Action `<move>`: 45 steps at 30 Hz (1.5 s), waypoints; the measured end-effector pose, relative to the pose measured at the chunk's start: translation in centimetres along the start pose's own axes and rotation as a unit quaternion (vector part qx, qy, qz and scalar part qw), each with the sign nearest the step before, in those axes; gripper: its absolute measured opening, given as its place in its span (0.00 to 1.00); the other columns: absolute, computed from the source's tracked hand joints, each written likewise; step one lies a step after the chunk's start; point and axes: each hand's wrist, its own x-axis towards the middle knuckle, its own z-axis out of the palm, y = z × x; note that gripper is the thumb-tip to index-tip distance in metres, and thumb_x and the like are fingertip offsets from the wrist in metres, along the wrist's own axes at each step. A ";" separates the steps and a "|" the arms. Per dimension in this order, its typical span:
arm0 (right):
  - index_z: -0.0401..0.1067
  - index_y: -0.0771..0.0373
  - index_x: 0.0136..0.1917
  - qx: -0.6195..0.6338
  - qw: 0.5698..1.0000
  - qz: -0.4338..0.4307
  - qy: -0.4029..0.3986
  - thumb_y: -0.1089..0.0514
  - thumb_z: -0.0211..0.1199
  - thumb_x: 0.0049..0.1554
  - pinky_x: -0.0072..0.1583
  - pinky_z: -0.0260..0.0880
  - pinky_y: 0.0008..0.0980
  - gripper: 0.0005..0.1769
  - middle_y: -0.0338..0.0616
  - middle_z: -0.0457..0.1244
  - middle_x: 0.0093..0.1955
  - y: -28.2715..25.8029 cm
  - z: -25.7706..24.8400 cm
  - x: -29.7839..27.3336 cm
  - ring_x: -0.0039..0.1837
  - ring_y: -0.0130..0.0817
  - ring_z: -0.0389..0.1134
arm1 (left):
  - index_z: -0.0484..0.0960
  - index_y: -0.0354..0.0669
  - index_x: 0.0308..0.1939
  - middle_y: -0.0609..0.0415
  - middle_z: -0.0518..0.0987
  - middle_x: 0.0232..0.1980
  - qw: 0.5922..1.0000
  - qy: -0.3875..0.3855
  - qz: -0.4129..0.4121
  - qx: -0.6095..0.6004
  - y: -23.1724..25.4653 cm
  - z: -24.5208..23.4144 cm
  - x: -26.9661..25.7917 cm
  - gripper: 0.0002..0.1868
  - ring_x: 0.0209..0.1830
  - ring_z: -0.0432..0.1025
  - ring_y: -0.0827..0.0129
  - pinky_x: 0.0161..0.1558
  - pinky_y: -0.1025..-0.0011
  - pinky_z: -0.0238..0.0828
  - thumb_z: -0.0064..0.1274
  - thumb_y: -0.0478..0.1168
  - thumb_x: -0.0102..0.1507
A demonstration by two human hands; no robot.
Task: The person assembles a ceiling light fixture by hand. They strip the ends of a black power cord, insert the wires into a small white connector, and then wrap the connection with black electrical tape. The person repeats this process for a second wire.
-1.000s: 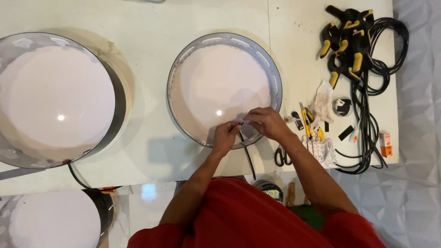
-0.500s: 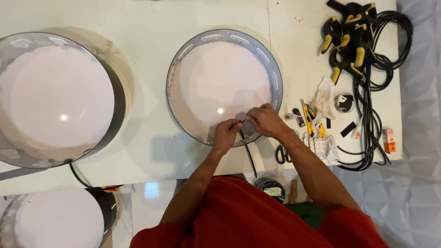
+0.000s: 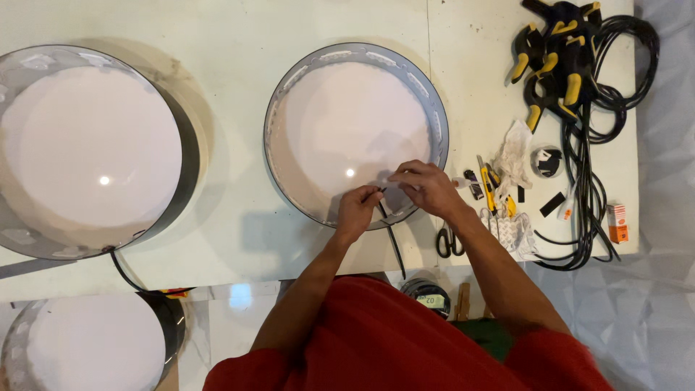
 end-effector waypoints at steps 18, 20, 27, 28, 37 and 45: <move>0.68 0.55 0.35 -0.105 0.990 -0.002 -0.096 0.52 0.58 0.63 0.55 0.68 0.47 0.15 0.41 0.65 0.31 2.5 2.5 -0.2 0.40 0.44 0.71 | 0.87 0.40 0.46 0.51 0.85 0.36 0.999 -0.006 -0.018 -0.036 0.0 0.1 0.2 0.07 0.37 0.75 0.73 0.45 0.69 0.74 0.60 0.38 0.66; 0.66 0.56 0.34 -0.091 0.991 0.021 -0.096 0.51 0.55 0.65 0.54 0.68 0.49 0.18 0.44 0.64 0.29 1.8 2.1 0.1 0.39 0.47 0.70 | 0.87 0.40 0.47 0.50 0.85 0.37 0.999 -0.014 -0.020 -0.038 -0.1 0.0 0.1 0.08 0.37 0.76 0.72 0.46 0.69 0.75 0.60 0.38 0.67; 0.76 0.55 0.45 0.078 0.962 0.237 0.112 0.50 0.60 0.65 0.47 0.72 0.46 0.11 0.48 0.69 0.35 -1.4 1.9 -0.9 0.41 0.49 0.73 | 0.83 0.33 0.52 0.45 0.84 0.43 0.999 -0.022 -0.010 -0.029 1.3 -0.5 0.0 0.11 0.40 0.75 0.68 0.49 0.66 0.74 0.55 0.36 0.70; 0.79 0.51 0.54 0.121 0.944 0.262 0.160 0.54 0.61 0.64 0.47 0.74 0.40 0.07 0.43 0.72 0.39 -2.1 2.3 -1.3 0.44 0.40 0.75 | 0.82 0.34 0.53 0.47 0.84 0.45 0.999 -0.013 -0.018 -0.043 1.3 -0.7 -0.3 0.11 0.40 0.74 0.69 0.50 0.68 0.73 0.53 0.37 0.70; 0.79 0.60 0.55 0.089 0.942 0.198 0.255 0.73 0.57 0.59 0.52 0.74 0.41 0.17 0.45 0.70 0.46 -1.7 4.2 -7.0 0.47 0.42 0.74 | 0.76 0.37 0.60 0.45 0.82 0.53 0.997 0.001 -0.066 -0.049 2.5 -0.6 -0.3 0.16 0.42 0.77 0.69 0.52 0.66 0.72 0.48 0.28 0.67; 0.75 0.53 0.57 -0.213 0.952 0.191 -0.108 0.52 0.64 0.55 0.64 0.56 0.52 0.16 0.39 0.71 0.44 -1.2 4.8 -3.4 0.52 0.42 0.72 | 0.75 0.42 0.61 0.50 0.82 0.53 0.993 0.027 -0.108 -0.024 2.6 -0.6 -0.1 0.20 0.41 0.77 0.71 0.48 0.69 0.69 0.48 0.30 0.64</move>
